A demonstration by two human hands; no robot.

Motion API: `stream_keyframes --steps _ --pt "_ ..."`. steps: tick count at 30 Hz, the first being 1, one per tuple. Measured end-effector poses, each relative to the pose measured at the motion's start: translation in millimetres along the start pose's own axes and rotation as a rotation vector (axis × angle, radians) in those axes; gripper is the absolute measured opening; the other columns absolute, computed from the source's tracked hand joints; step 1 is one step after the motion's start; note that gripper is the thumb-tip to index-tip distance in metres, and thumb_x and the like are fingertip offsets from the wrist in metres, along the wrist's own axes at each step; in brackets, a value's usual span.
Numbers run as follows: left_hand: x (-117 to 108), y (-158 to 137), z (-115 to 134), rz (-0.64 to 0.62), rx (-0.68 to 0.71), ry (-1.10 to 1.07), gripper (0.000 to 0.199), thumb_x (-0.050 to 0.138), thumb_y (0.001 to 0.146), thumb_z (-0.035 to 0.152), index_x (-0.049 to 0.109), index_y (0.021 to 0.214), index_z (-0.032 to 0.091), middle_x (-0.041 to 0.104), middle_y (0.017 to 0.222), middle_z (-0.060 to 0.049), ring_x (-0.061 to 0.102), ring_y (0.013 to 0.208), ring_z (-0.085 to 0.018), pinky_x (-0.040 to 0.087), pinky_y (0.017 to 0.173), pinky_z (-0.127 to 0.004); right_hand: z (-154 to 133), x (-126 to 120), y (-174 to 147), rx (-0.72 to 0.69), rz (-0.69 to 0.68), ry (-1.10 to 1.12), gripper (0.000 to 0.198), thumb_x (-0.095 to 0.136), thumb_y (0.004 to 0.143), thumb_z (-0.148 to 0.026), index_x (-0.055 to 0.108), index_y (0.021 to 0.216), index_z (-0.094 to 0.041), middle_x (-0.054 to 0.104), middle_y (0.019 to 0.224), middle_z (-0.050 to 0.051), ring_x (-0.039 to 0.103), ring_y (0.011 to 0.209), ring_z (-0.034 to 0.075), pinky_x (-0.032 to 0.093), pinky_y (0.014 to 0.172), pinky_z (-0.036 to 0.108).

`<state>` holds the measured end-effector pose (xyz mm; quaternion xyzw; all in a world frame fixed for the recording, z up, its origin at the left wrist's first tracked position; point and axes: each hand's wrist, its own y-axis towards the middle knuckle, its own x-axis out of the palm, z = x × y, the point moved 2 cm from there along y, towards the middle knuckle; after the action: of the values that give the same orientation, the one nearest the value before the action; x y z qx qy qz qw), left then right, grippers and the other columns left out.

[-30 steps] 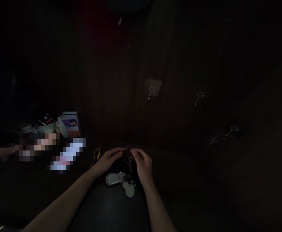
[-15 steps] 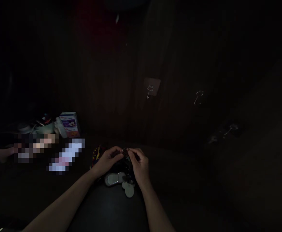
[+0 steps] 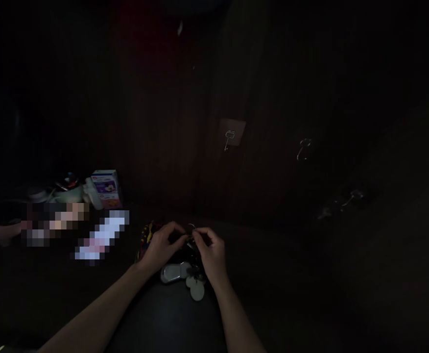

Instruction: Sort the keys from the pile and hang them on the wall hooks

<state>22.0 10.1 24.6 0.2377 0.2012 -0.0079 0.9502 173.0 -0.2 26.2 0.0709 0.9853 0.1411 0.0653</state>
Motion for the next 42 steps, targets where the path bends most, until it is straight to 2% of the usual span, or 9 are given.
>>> stream_keyframes --steps 3,11,18,22,25,33,37,42 --pt "0.1 1.6 -0.1 0.009 -0.086 -0.122 0.015 0.061 0.075 0.025 0.061 0.089 0.022 0.067 0.085 0.001 0.062 0.084 -0.017 0.047 0.075 -0.026 0.8 -0.7 0.5 0.037 0.012 0.026 0.029 0.062 0.072 -0.047 0.068 0.077 -0.019 0.066 0.07 0.002 0.058 0.066 0.017 0.043 0.057 0.024" --pt "-0.2 4.8 4.4 -0.124 -0.179 -0.376 0.021 0.057 0.078 0.029 0.068 0.094 0.02 0.07 0.096 -0.003 0.063 0.092 -0.019 0.047 0.083 -0.028 3.0 -1.0 2.7 0.077 0.042 0.134 0.027 0.066 0.07 -0.045 0.07 0.078 -0.02 0.068 0.071 0.002 0.06 0.065 0.017 0.046 0.059 0.026" --pt "1.2 6.7 -2.5 -0.146 -0.226 -0.422 0.023 0.054 0.08 0.035 0.068 0.089 0.019 0.07 0.089 -0.002 0.062 0.087 -0.019 0.046 0.081 -0.029 -2.5 -4.7 3.2 0.111 0.102 0.194 0.025 0.068 0.067 -0.043 0.069 0.076 -0.02 0.069 0.071 0.002 0.062 0.068 0.018 0.047 0.059 0.026" --pt "0.5 6.5 -7.3 -0.137 -0.237 -0.397 0.028 0.051 0.082 0.04 0.066 0.092 0.019 0.069 0.089 -0.002 0.061 0.087 -0.018 0.046 0.079 -0.028 -3.3 -10.3 4.7 0.087 0.156 0.195 0.024 0.068 0.067 -0.042 0.068 0.077 -0.02 0.069 0.07 0.002 0.059 0.064 0.015 0.046 0.058 0.026" --pt "-1.2 7.1 -9.4 -0.141 -0.229 -0.358 0.032 0.047 0.084 0.042 0.065 0.095 0.019 0.068 0.078 -0.001 0.061 0.081 -0.017 0.046 0.077 -0.027 -0.8 -15.9 6.3 0.039 0.183 0.189 0.024 0.067 0.069 -0.041 0.068 0.079 -0.02 0.068 0.071 0.001 0.056 0.06 0.013 0.045 0.058 0.024" --pt "4.3 6.9 -10.0 -0.162 -0.181 -0.212 0.033 0.045 0.083 0.042 0.067 0.086 0.018 0.067 0.073 -0.001 0.061 0.075 -0.017 0.045 0.074 -0.026 1.1 -24.2 6.9 0.01 0.236 0.195 0.024 0.067 0.069 -0.042 0.066 0.076 -0.019 0.064 0.067 0.0 0.055 0.059 0.012 0.044 0.056 0.022" --pt "9.2 5.0 -9.9 -0.236 -0.125 -0.145 0.033 0.042 0.085 0.042 0.066 0.08 0.019 0.067 0.073 0.0 0.06 0.074 -0.016 0.043 0.07 -0.023 -15.1 -27.3 16.9 -0.018 0.206 0.163 0.023 0.066 0.07 -0.041 0.066 0.076 -0.019 0.064 0.068 0.0 0.057 0.061 0.012 0.044 0.055 0.022" --pt "11.7 4.0 -11.4 -0.28 -0.121 -0.097 0.035 0.041 0.086 0.043 0.066 0.079 0.019 0.066 0.073 0.0 0.06 0.074 -0.016 0.042 0.068 -0.022 -54.2 -35.9 52.1 -0.112 0.229 0.146 0.022 0.066 0.07 -0.04 0.066 0.076 -0.019 0.064 0.066 0.0 0.055 0.055 0.011 0.042 0.05 0.021"
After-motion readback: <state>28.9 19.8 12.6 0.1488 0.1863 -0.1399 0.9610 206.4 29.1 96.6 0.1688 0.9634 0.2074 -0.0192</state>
